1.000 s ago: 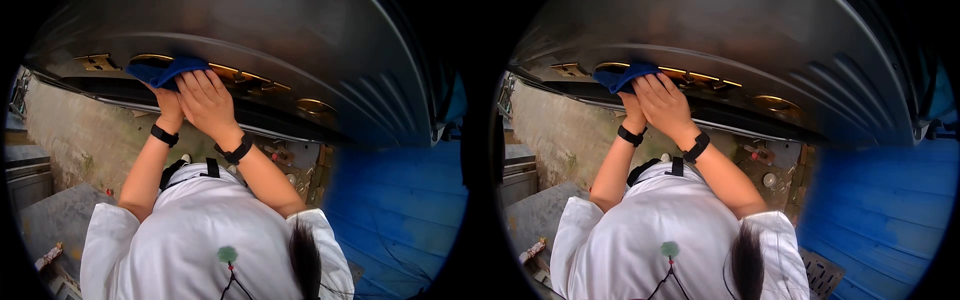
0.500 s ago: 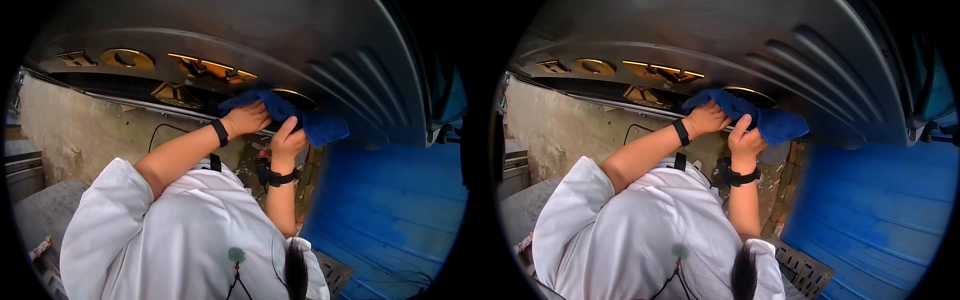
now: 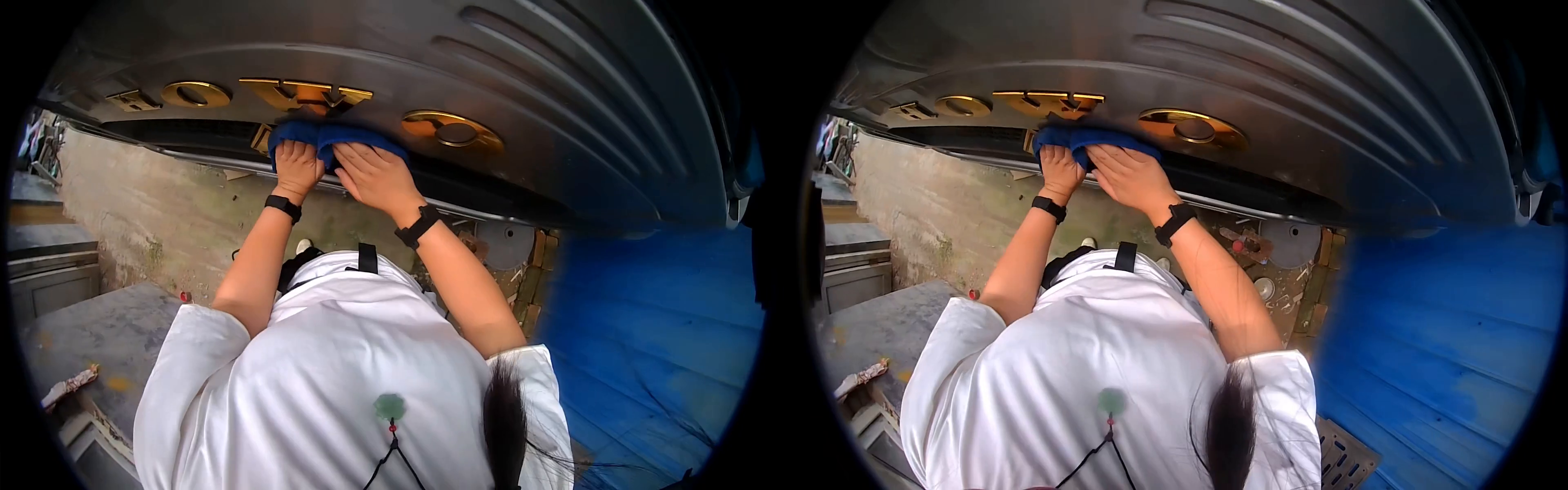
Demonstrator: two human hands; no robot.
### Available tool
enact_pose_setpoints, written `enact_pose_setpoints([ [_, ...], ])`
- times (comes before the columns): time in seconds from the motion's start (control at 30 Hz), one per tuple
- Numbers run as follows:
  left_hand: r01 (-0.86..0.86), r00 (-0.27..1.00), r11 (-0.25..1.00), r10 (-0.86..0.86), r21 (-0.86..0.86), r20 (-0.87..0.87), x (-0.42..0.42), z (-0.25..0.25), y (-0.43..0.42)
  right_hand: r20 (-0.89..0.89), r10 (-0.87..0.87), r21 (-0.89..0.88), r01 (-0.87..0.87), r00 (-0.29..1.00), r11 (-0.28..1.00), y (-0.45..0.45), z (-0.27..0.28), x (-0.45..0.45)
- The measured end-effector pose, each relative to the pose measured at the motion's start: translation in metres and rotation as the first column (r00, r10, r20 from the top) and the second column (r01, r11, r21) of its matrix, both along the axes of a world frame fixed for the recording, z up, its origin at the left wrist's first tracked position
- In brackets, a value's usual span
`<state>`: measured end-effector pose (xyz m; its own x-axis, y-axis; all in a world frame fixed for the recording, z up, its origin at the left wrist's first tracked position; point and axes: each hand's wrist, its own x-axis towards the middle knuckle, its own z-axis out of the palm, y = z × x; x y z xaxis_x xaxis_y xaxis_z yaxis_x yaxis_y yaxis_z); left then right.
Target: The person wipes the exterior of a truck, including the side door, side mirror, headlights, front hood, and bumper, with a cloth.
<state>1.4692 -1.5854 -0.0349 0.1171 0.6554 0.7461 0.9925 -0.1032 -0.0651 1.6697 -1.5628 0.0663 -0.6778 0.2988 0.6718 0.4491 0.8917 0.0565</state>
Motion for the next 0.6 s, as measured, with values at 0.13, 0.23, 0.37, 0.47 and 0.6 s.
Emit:
enact_pose_setpoints([
  [0.13, 0.033, 0.998, 0.997, -0.036, 0.068, 0.051, 0.018, 0.012, 0.003, 0.039, -0.104, 0.212, 0.093, 0.994, 0.973, 0.012, -0.019, 0.034],
  [0.23, 0.391, 0.919, 0.911, -0.393, 0.134, -0.011, 0.076, 0.054, 0.012, 0.019, -0.257, 0.145, 0.252, 0.966, 0.957, 0.011, -0.033, 0.081],
  [0.37, 0.369, 0.928, 0.922, -0.371, -0.118, 0.001, 0.156, 0.122, 0.018, -0.187, -0.553, 0.074, 0.573, 0.812, 0.816, -0.001, -0.004, 0.151],
  [0.47, 0.495, 0.869, 0.867, -0.495, 0.055, 0.000, 0.215, 0.158, 0.033, -0.402, -0.652, -0.116, 0.671, 0.642, 0.732, 0.001, 0.048, 0.195],
  [0.6, 0.666, 0.724, 0.745, -0.655, 0.026, 0.214, 0.266, 0.148, 0.048, -0.578, -0.638, -0.402, 0.502, 0.509, 0.766, 0.014, 0.066, 0.203],
])
